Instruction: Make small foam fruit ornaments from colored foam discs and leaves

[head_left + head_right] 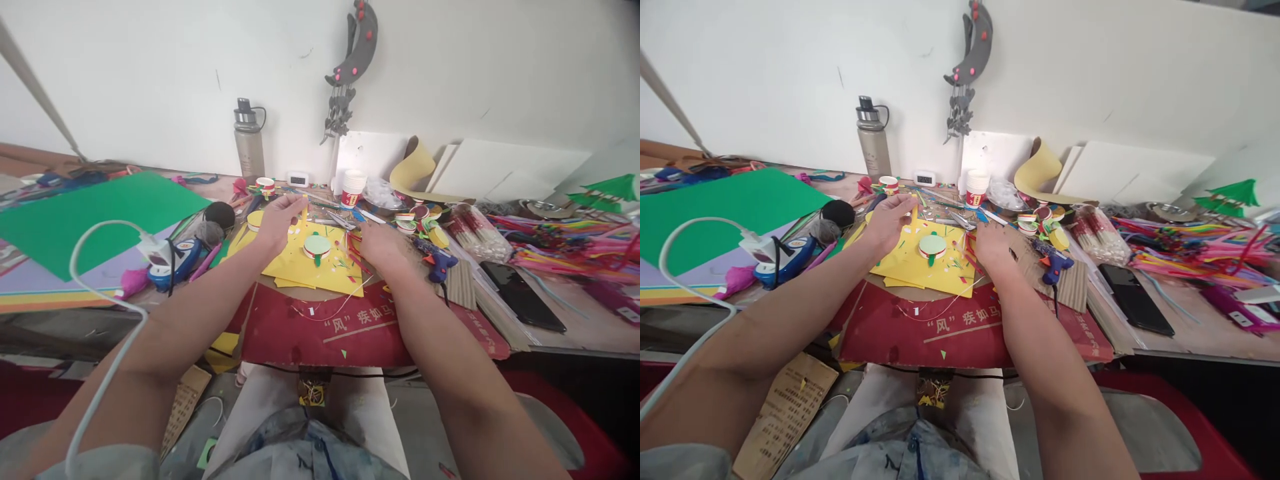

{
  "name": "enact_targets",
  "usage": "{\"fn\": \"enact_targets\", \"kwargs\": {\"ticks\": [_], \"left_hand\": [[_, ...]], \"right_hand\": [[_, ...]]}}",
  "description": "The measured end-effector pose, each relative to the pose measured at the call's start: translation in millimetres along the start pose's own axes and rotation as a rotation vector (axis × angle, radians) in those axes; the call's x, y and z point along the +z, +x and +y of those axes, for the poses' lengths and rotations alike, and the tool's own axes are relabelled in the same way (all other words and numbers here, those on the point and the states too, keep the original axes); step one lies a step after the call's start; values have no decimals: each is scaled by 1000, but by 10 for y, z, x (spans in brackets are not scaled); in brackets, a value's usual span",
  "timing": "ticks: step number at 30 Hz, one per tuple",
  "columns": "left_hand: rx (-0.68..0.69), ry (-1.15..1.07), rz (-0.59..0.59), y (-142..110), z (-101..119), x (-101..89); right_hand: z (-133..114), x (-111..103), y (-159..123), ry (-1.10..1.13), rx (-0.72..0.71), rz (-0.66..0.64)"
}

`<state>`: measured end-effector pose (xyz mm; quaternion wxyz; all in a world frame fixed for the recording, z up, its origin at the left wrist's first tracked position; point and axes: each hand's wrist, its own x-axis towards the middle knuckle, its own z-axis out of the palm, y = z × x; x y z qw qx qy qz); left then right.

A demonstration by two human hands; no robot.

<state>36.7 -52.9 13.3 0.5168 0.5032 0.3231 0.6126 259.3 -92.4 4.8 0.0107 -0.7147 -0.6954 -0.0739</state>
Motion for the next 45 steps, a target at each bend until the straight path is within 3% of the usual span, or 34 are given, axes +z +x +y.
{"fn": "enact_targets", "kwargs": {"ticks": [6, 10, 13, 17, 20, 24, 28, 33, 45], "left_hand": [[-88, 36, -7, -28, 1, 5], [-156, 2, -48, -7, 28, -12], [-182, -46, -90, 68, 46, -76], [-161, -78, -115, 172, 56, -186], [-160, -62, -120, 206, 63, -235], [-195, -53, -109, 214, 94, -255], [-202, -52, -109, 221, 122, -273], [-176, -61, -131, 209, 127, -285], [-129, -71, -129, 222, 106, -312]], "right_hand": [[27, 7, 28, 57, 123, 166], [65, -5, 40, 213, 169, 256], [83, -27, 38, 484, 76, 329], [23, -76, -34, 949, -220, 344], [-79, -157, -148, 1064, -328, 313], [-183, -345, -326, 1172, -341, 242], [-189, -503, -449, 1284, -423, -61], [-183, -462, -460, 1359, -421, -311], [-187, -328, -411, 1428, -338, -408]]}}
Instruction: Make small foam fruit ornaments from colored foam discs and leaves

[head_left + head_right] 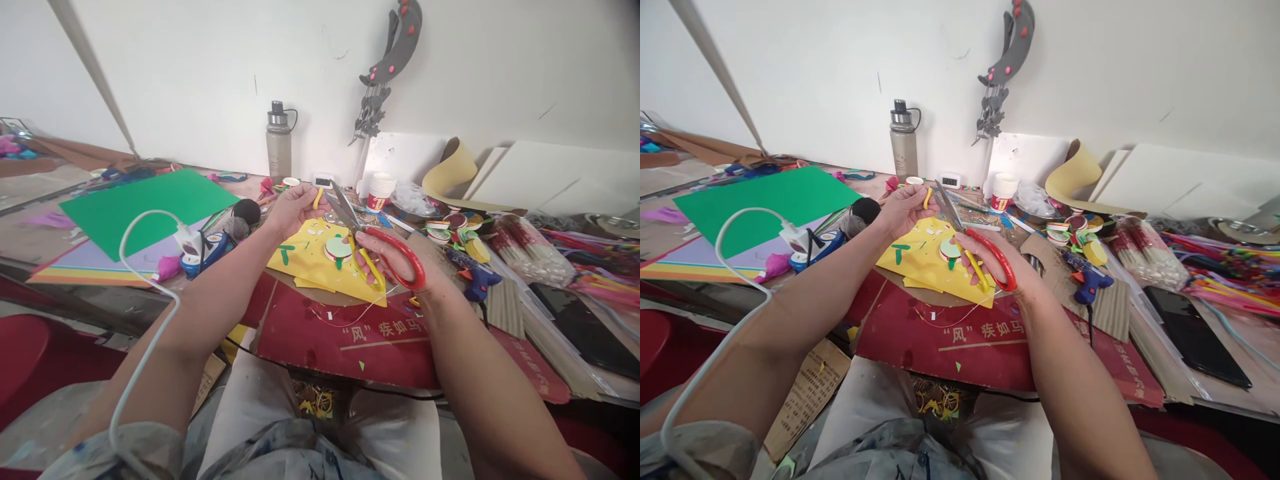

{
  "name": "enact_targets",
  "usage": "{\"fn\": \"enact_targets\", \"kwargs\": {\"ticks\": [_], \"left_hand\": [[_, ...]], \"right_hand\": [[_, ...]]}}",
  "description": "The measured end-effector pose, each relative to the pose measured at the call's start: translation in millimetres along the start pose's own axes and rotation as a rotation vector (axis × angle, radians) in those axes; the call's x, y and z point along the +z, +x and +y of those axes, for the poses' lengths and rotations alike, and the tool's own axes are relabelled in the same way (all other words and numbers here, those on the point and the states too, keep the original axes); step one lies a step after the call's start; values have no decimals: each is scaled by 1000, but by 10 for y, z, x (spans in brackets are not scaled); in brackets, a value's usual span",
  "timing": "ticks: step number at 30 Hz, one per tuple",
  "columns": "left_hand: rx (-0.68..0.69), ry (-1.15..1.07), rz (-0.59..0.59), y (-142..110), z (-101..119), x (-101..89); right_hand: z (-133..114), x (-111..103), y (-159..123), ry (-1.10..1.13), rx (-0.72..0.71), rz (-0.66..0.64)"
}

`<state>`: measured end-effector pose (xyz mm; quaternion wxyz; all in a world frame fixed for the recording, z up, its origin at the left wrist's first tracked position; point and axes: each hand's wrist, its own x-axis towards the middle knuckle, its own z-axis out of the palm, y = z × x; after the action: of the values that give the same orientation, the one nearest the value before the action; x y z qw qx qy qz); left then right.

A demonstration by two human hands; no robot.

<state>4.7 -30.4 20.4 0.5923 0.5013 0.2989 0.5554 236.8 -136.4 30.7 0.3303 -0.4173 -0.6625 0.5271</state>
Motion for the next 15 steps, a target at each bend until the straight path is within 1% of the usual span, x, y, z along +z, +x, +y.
{"fn": "enact_targets", "kwargs": {"ticks": [5, 10, 15], "left_hand": [[16, -9, -26, -12, -9, 8], [15, -14, -34, -6, -12, 12], [18, -14, -33, -1, -13, 8]], "right_hand": [[2, 6, 3, 50, 19, 0], [-41, 19, -19, 9, 0, -16], [-80, 37, -33, 4, 25, -19]]}}
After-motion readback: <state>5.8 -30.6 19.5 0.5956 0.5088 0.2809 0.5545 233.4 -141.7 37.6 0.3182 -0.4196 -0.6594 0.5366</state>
